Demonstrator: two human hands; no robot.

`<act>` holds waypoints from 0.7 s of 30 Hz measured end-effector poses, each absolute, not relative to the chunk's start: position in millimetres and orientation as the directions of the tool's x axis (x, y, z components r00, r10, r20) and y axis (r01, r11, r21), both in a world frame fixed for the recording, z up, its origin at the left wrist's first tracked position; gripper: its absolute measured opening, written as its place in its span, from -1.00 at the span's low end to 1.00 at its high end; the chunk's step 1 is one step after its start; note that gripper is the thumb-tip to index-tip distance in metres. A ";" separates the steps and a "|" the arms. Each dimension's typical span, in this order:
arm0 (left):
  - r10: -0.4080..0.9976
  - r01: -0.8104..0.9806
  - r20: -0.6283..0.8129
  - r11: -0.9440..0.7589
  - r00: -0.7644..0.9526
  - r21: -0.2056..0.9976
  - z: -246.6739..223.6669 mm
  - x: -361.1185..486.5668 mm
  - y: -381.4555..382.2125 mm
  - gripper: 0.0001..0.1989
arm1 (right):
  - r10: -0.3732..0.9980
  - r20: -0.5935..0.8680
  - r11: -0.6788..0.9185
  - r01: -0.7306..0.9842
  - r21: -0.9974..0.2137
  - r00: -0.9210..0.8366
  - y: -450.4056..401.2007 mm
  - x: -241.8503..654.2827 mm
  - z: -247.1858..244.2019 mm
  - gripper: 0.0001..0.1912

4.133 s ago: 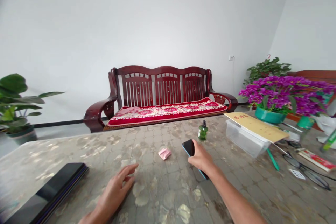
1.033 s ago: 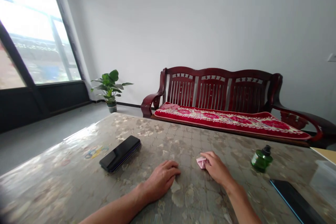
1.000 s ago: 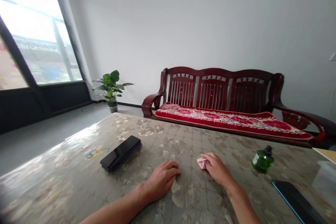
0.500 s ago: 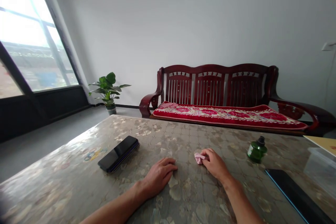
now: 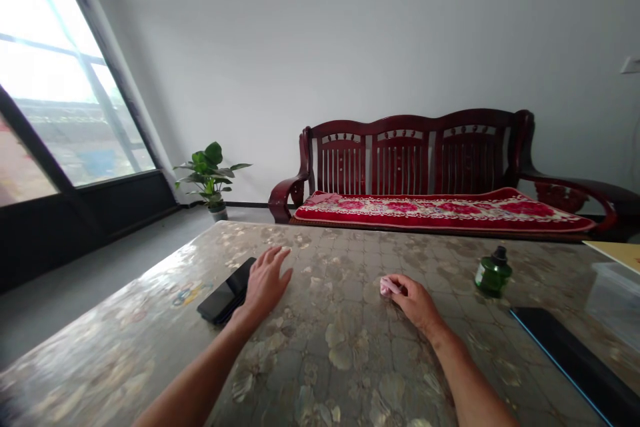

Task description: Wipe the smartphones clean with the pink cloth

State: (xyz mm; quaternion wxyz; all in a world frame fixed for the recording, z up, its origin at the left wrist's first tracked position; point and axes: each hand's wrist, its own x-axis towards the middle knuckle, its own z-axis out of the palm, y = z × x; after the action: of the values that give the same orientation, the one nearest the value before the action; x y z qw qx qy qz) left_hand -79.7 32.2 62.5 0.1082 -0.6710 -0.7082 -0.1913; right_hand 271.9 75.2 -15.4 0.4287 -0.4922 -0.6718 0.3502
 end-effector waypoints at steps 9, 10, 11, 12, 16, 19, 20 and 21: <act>0.948 0.948 0.027 0.316 -0.317 0.020 90.4 -163.5 37.4 -0.24 | 0.980 0.195 0.200 0.254 -0.946 -0.043 67.4 269.4 -0.2 -0.64; 0.947 0.947 0.003 0.320 -0.320 0.022 89.7 -168.2 36.9 -0.23 | 0.981 0.190 0.193 0.235 -0.953 -0.037 67.0 269.5 0.3 -0.63; 0.947 0.947 -0.018 0.321 -0.321 0.024 88.9 -171.9 36.6 -0.22 | 0.982 0.187 0.190 0.217 -0.958 -0.033 66.6 269.7 0.7 -0.61; 0.947 0.947 -0.036 0.322 -0.321 0.026 88.1 -174.7 36.4 -0.21 | 0.982 0.187 0.189 0.200 -0.961 -0.031 66.3 269.8 1.0 -0.60; 0.948 0.949 -0.073 0.312 -0.309 0.032 85.4 -180.8 37.0 -0.23 | 0.981 0.187 0.193 0.172 -0.966 -0.053 66.1 270.2 1.0 -0.59; 0.949 0.952 -0.093 0.305 -0.301 0.027 84.3 -183.0 38.7 -0.26 | 0.981 0.179 0.190 0.196 -0.962 -0.069 66.7 270.2 1.1 -0.62; 0.949 0.953 -0.100 0.302 -0.298 0.025 84.1 -183.6 39.4 -0.27 | 0.981 0.179 0.189 0.202 -0.961 -0.069 66.8 270.1 1.3 -0.63; 0.950 0.954 -0.106 0.298 -0.294 0.023 84.0 -184.4 39.9 -0.26 | 0.982 0.178 0.188 0.202 -0.961 -0.067 66.8 270.1 1.6 -0.63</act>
State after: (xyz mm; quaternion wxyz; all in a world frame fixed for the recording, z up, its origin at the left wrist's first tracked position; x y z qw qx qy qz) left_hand -184.4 39.9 84.0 -0.0497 -0.5920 -0.8041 0.0223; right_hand 270.1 66.8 1.6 0.4770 -0.4888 -0.6054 0.4085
